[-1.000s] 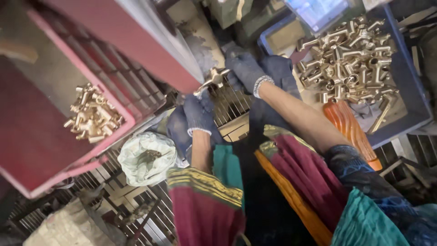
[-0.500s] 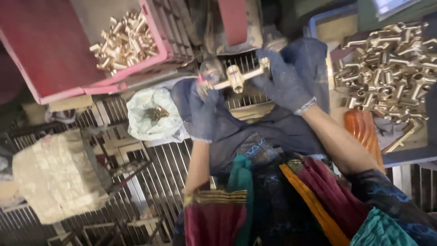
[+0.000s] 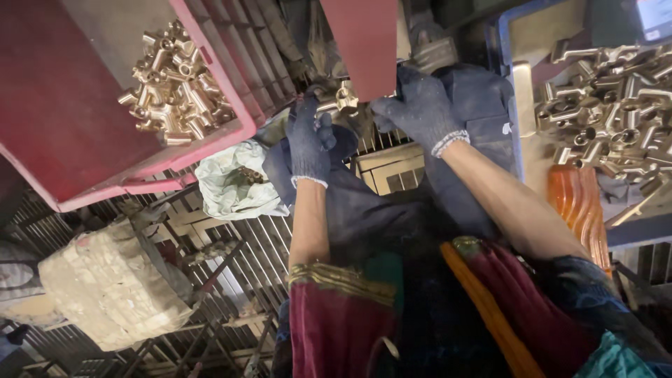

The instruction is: The person uses a belt grinder to polish the surfaces of brass faucet components, picking them up from a crate and applying them to the abrasive belt by hand before placing them in a separate bin.

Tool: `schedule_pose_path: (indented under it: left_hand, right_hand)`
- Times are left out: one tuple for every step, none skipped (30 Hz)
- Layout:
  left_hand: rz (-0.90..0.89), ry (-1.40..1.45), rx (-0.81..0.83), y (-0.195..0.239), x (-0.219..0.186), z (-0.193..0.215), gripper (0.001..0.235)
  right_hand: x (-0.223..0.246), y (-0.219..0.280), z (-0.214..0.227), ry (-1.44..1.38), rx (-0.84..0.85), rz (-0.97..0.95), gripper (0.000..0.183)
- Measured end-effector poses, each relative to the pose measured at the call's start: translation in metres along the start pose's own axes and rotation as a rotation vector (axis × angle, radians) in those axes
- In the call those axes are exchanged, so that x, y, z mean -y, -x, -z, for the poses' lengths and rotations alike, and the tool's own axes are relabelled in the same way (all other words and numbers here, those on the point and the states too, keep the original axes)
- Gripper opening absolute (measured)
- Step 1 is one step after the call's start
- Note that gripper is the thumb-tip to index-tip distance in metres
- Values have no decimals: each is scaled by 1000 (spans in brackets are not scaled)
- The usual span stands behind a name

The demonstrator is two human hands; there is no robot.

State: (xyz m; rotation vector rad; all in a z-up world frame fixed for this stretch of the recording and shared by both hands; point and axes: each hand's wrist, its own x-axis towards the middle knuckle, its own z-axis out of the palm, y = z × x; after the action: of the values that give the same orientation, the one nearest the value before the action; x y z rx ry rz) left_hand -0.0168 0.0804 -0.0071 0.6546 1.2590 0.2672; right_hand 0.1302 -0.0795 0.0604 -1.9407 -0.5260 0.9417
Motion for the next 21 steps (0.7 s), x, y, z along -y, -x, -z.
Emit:
schedule_pose_path:
  left_hand:
    - [2, -1, -11, -6, 2, 0, 23]
    - [5, -3, -23, -10, 5, 3, 24]
    - [0, -5, -28, -15, 8, 5, 26]
    - [-16, 4, -21, -19, 10, 7, 26]
    - [-38, 16, -7, -24, 11, 7, 27]
    - [-61, 28, 7, -25, 12, 9, 29]
    - [-60, 63, 5, -23, 10, 14, 27]
    - [-58, 98, 3, -17, 4, 20, 25]
    - [-49, 129, 1, -5, 4, 22, 23]
    - [-149, 63, 20, 13, 8, 26, 25]
    - [-245, -9, 34, 37, 10, 35, 28]
    - [-177, 69, 59, 64, 14, 42, 25]
    - [-106, 153, 76, 91, 18, 46, 23]
    - [-85, 204, 68, 112, 20, 45, 22]
    - [-63, 268, 45, 136, 27, 44, 22]
    - [-42, 333, 23, 154, 32, 42, 22]
    - [-62, 256, 30, 167, 33, 40, 24]
    - [-82, 179, 35, 177, 35, 39, 28]
    - [-93, 94, 39, 183, 39, 40, 31]
    - [-287, -28, 117, 183, 43, 41, 33]
    - [-478, -153, 193, 180, 48, 42, 36]
  right_hand:
    - [-2, -6, -1, -30, 18, 36, 28]
    - [-5, -8, -4, -166, 32, 0, 27]
    - [-6, -11, -8, -304, 41, -30, 27]
    - [-8, -11, -12, -441, 52, -59, 26]
    - [-9, -12, -15, -405, 59, -94, 24]
    - [-8, -11, -19, -369, 65, -130, 23]
    - [-8, -8, -21, -331, 63, -167, 22]
    - [-6, -5, -23, -342, 91, -161, 23]
    - [-4, 1, -26, -355, 117, -162, 23]
    - [-2, 8, -23, -367, 143, -163, 24]
    - [-2, 26, -21, -160, -2, 117, 30]
    - [-4, 51, -18, 55, -145, 392, 38]
    - [-4, 72, -15, 278, -276, 663, 45]
    - [-4, 88, -10, 324, -264, 764, 43]
    - [-6, 105, -3, 369, -231, 870, 41]
    - [-9, 116, 4, 414, -197, 976, 39]
    - [-12, 120, 11, 409, -188, 948, 36]
    - [-18, 123, 18, 405, -178, 919, 33]
    - [-25, 127, 23, 400, -172, 880, 30]
    - [-33, 130, 25, 290, -156, 792, 28]
    - [-40, 134, 25, 184, -138, 700, 26]
